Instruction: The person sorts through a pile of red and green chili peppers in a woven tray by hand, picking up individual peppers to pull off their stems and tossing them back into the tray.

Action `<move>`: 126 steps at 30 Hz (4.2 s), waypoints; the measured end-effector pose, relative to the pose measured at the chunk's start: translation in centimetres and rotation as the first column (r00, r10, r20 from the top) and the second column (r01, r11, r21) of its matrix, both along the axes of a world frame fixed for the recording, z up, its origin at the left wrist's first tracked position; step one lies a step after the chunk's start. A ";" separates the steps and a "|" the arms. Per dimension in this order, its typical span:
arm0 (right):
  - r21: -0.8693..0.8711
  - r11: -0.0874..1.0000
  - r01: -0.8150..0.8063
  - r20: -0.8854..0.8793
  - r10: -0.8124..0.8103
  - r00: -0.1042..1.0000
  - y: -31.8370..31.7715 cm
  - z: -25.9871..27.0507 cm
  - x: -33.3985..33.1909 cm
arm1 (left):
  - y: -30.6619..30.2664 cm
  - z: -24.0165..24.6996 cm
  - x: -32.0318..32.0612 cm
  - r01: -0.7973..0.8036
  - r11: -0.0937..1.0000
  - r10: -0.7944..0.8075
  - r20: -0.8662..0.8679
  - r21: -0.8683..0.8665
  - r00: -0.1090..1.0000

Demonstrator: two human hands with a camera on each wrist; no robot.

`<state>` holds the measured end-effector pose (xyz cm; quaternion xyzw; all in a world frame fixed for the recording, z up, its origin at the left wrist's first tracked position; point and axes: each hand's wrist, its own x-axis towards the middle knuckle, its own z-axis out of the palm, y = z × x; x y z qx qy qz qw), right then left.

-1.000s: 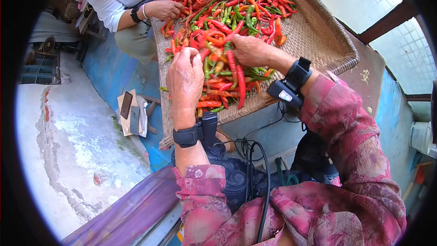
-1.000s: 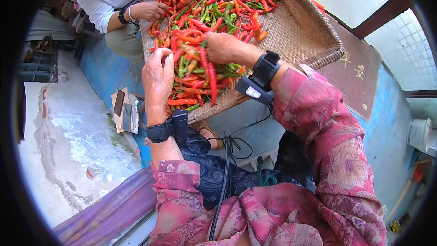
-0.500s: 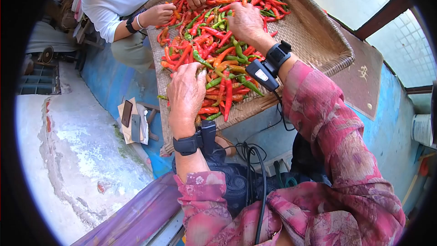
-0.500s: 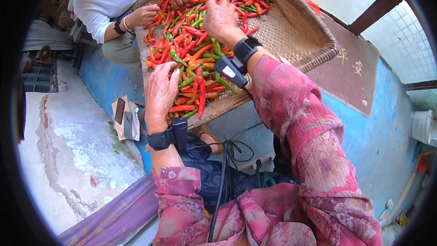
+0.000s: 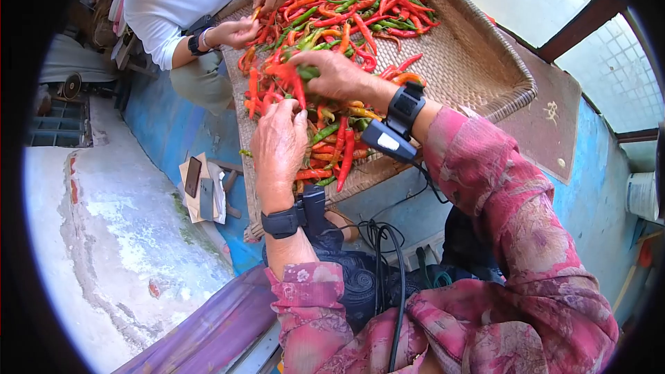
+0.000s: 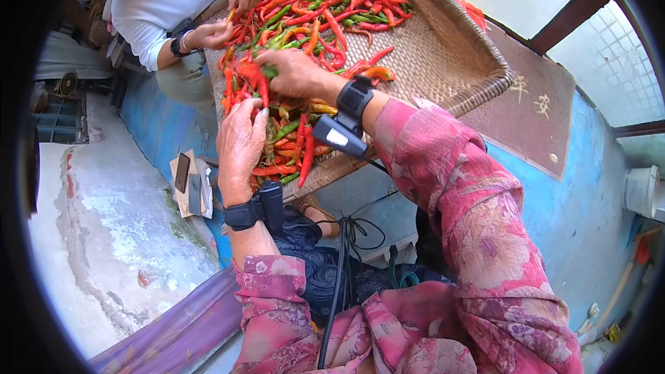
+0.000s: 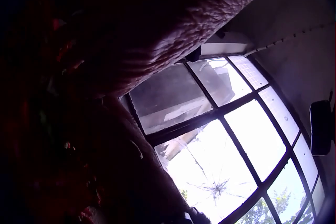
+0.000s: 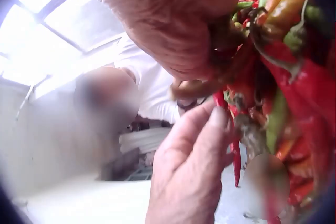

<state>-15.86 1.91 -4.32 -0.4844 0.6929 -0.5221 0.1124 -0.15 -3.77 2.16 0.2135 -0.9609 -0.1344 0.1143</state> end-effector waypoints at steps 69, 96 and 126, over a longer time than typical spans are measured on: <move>0.054 0.929 0.366 -0.572 -0.272 0.774 9.9 7.9 -2.7 | 1.8 0.0 -1.6 0.177 0.705 0.167 -0.403 0.687 0.900; 0.240 0.905 -0.352 0.261 0.289 0.921 9.1 10.2 -1.0 | 2.2 1.0 -1.6 0.381 0.421 0.378 -0.541 0.823 0.751; 0.197 0.980 -0.011 -0.426 0.095 0.900 4.4 6.2 6.0 | -4.0 0.5 1.2 0.813 0.037 0.704 -0.593 0.581 0.392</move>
